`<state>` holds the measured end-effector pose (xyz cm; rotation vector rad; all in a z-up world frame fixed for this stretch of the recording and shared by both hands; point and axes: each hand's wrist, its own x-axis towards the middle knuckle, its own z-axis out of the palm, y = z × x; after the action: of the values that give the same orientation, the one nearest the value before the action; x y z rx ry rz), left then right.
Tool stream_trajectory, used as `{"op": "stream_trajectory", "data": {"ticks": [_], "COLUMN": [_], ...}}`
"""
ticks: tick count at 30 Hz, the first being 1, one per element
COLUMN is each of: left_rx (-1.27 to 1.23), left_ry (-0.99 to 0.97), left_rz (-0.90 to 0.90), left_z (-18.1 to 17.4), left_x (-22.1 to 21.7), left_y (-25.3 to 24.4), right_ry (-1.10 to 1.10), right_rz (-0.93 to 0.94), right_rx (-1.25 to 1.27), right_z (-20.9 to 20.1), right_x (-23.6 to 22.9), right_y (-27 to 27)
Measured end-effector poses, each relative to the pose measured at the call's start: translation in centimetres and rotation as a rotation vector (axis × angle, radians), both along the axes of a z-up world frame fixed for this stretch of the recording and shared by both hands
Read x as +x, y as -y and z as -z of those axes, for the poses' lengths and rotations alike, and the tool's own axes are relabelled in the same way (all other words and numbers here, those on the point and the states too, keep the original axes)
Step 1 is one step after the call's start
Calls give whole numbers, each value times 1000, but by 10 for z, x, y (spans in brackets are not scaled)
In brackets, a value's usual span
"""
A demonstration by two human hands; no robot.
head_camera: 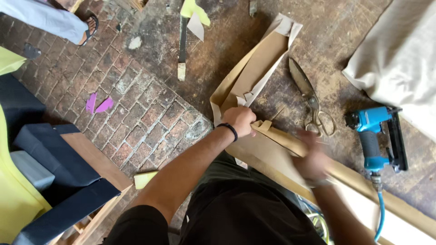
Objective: The person staples beige fabric onto a wooden frame using a pneumatic staple gun. They fold and smooth the fabric edges, then drive staples along the perimeter to secure the material.
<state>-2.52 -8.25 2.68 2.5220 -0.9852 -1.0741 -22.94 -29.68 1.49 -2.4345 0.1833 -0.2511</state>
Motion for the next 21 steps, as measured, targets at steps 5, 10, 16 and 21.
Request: {"op": "stream_trajectory", "data": {"ticks": [5,10,16,21], "left_rx": [-439,-629,-981,-1009], "left_ry": [200,303,307,252], "left_rz": [-79,-54,-16,130], "left_z": [30,23,33,56], "left_x": [-15,-28,-18,-16], "left_y": [-22,-31,-41,-55], "right_ry": [-491,-76,39,87], "right_rz": [192,144,87,-116], "right_rx": [28,-24,-93,-122], "right_z": [13,-5,13,17], "right_x": [59,47,47,55], "right_y": [-78,-84,-85,-84]}}
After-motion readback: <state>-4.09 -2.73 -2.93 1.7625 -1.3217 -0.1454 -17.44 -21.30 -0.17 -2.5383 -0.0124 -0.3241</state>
